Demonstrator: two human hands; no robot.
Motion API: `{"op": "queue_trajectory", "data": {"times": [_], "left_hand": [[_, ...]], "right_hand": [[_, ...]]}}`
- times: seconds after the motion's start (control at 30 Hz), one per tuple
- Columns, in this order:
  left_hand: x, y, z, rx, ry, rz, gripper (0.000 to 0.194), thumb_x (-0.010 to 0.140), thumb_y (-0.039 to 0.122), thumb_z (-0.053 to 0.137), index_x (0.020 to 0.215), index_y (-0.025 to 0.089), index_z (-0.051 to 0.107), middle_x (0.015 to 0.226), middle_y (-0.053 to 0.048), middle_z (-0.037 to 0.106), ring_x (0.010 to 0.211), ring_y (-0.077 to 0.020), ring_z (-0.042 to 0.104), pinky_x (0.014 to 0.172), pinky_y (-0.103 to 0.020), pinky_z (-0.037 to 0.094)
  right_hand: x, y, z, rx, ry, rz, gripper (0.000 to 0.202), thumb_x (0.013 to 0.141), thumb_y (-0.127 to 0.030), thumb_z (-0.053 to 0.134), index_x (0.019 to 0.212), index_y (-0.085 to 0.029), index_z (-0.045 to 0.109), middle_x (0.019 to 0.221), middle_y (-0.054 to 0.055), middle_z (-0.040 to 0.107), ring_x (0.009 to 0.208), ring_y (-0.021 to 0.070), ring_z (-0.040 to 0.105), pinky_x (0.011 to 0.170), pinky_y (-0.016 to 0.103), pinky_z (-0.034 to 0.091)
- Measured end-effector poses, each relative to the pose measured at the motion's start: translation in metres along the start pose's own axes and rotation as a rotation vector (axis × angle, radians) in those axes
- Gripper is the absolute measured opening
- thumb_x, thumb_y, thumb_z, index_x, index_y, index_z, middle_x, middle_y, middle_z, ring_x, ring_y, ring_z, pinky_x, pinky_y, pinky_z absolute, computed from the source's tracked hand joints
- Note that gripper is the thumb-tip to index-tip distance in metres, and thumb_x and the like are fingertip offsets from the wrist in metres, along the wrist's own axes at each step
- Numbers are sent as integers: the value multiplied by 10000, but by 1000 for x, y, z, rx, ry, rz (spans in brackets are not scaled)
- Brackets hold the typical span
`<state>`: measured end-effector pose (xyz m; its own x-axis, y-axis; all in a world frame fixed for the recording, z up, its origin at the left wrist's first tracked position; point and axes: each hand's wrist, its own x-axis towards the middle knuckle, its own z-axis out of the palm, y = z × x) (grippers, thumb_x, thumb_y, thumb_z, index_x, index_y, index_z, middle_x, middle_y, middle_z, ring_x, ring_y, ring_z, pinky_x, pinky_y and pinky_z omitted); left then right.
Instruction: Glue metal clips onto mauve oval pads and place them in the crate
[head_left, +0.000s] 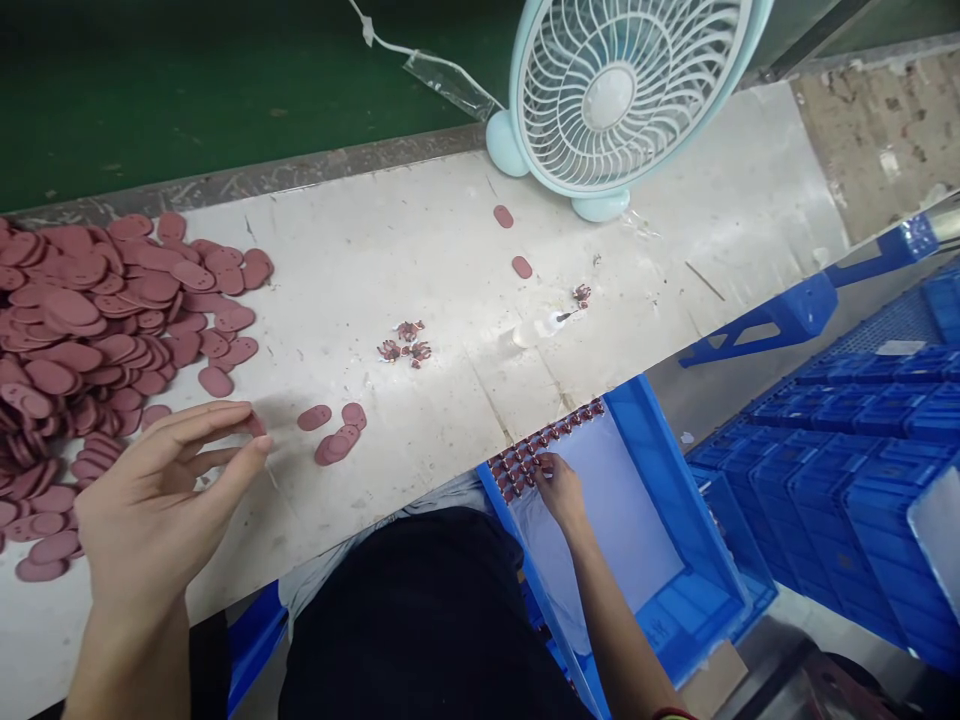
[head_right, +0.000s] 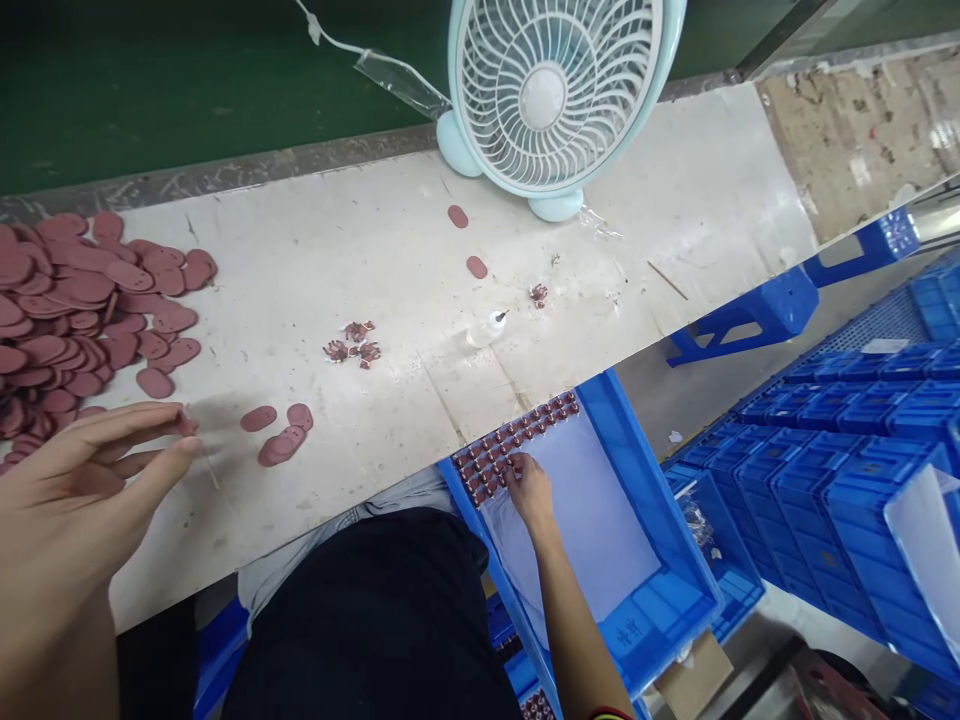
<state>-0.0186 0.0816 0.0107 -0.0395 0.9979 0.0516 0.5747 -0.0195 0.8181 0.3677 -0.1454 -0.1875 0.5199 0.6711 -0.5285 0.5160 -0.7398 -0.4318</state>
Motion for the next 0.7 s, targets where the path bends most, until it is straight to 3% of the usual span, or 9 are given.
{"op": "queue_trajectory", "data": {"times": [0.1, 0.2, 0.3, 0.4, 0.47, 0.53, 0.63, 0.7], "left_hand": [[-2, 4, -1, -134, 7, -13, 417, 701, 164, 814, 1109, 213, 741, 1045, -35, 728, 912, -220, 701, 874, -420, 616], [-5, 1, -8, -186, 37, -73, 355, 698, 169, 821, 1043, 239, 769, 990, -14, 746, 878, -224, 704, 842, -428, 620], [-12, -7, -15, -405, 15, -291, 243, 724, 242, 824, 963, 273, 788, 993, -17, 763, 844, -226, 713, 667, -337, 618], [-25, -10, -11, -730, -129, -573, 222, 709, 328, 842, 920, 279, 795, 1076, -47, 779, 824, -221, 732, 544, -235, 574], [-35, -4, 1, -921, -239, -681, 259, 689, 325, 856, 934, 272, 796, 1101, -70, 783, 849, -224, 746, 561, -206, 575], [-46, 7, 17, -1063, -339, -735, 266, 713, 312, 840, 968, 250, 796, 1088, -87, 788, 875, -222, 751, 595, -190, 580], [-58, 25, 35, -1239, -466, -780, 240, 777, 291, 797, 1010, 232, 792, 1102, -99, 784, 891, -210, 755, 636, -185, 587], [-63, 34, 40, -1327, -506, -785, 234, 803, 280, 778, 1030, 224, 788, 1109, -101, 782, 888, -198, 757, 644, -178, 585]], "right_hand": [[-2, -10, -8, 86, 34, 19, 260, 947, -370, 633, 1082, -148, 651, 1047, 48, 679, 926, 179, 662, 861, 397, 557], [-11, -30, -26, 227, 131, 32, 275, 888, -401, 690, 985, -145, 662, 922, 49, 687, 828, 179, 652, 787, 357, 545], [-26, -66, -54, 439, 238, 4, 327, 843, -484, 694, 910, -168, 643, 765, 39, 660, 708, 177, 621, 638, 290, 506], [-41, -119, -78, 695, 199, -81, 402, 902, -603, 540, 889, -208, 613, 628, -32, 553, 527, 125, 518, 459, 232, 414], [-41, -161, -86, 826, 87, -144, 555, 932, -696, 357, 941, -221, 642, 597, -48, 494, 448, 106, 431, 353, 213, 325], [-30, -204, -87, 1031, -116, -213, 723, 919, -764, 222, 1085, -221, 671, 630, -42, 508, 425, 90, 375, 290, 196, 263], [7, -254, -86, 1724, -722, -318, 683, 867, -748, 464, 1269, -218, 615, 802, -30, 611, 516, 59, 455, 318, 134, 364], [30, -275, -87, 1960, -919, -307, 467, 881, -559, 630, 1169, -192, 646, 786, -41, 616, 547, 47, 510, 385, 101, 447]]}}
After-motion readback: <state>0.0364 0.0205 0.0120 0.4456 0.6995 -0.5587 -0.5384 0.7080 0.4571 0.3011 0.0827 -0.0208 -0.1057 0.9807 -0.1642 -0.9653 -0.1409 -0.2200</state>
